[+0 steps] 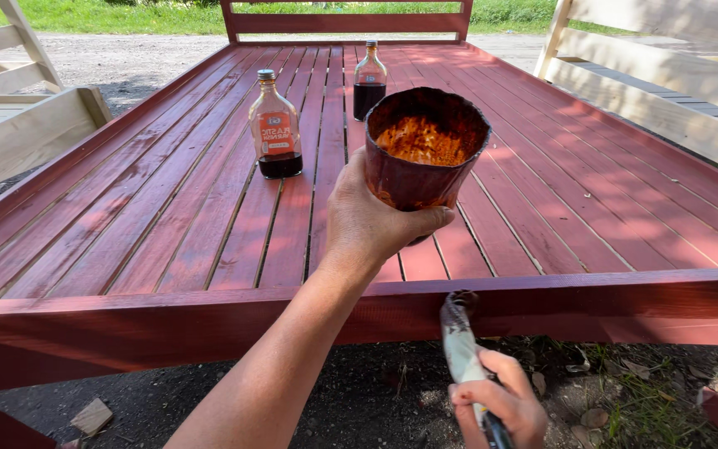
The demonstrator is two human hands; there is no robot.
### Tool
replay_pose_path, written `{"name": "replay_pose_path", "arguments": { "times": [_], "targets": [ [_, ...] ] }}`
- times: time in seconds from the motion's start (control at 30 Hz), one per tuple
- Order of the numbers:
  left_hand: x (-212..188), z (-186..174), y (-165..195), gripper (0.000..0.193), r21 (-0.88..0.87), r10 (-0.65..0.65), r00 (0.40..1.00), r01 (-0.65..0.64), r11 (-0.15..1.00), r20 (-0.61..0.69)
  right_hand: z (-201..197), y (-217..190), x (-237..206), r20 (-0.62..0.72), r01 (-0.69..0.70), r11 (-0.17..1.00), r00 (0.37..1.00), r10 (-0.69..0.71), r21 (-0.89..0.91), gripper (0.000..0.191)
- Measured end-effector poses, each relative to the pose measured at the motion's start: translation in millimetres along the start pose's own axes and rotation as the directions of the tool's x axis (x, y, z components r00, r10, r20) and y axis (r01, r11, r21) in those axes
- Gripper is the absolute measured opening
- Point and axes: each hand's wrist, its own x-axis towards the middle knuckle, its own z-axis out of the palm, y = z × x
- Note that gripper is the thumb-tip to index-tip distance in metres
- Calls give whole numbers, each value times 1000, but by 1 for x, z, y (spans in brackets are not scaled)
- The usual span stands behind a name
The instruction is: The person applies red wood stain to a slatted wooden bench frame outdoors, holding a stained can in one hand and brushing the stain onto the frame rails, legs, and edges with the other hand, working around the furniture piece.
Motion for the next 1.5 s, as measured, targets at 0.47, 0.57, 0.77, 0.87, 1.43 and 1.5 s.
{"name": "replay_pose_path", "arguments": {
  "times": [0.47,0.57,0.77,0.87,1.43,1.5],
  "targets": [
    [10,-25,4,83,15,-23,999,24,1000,-27,-32,61,8,35,22,980,999,-30,197,21],
    [8,-5,4,84,-29,-7,1000,7,1000,12,-95,120,6,-111,-5,1000,994,2,-23,27],
    [8,33,11,83,5,-29,999,29,1000,21,-206,216,29,110,-218,968,966,232,-128,31],
    [7,47,14,84,-33,-28,998,30,999,49,-216,235,25,-163,-344,924,915,370,166,32],
    [-17,81,22,93,-172,-39,994,55,983,100,-150,149,7,-396,-169,951,917,56,-259,18],
    [-19,83,22,93,-108,-56,993,67,992,105,-134,125,1,-307,-118,978,950,60,-174,18]
  ]
}}
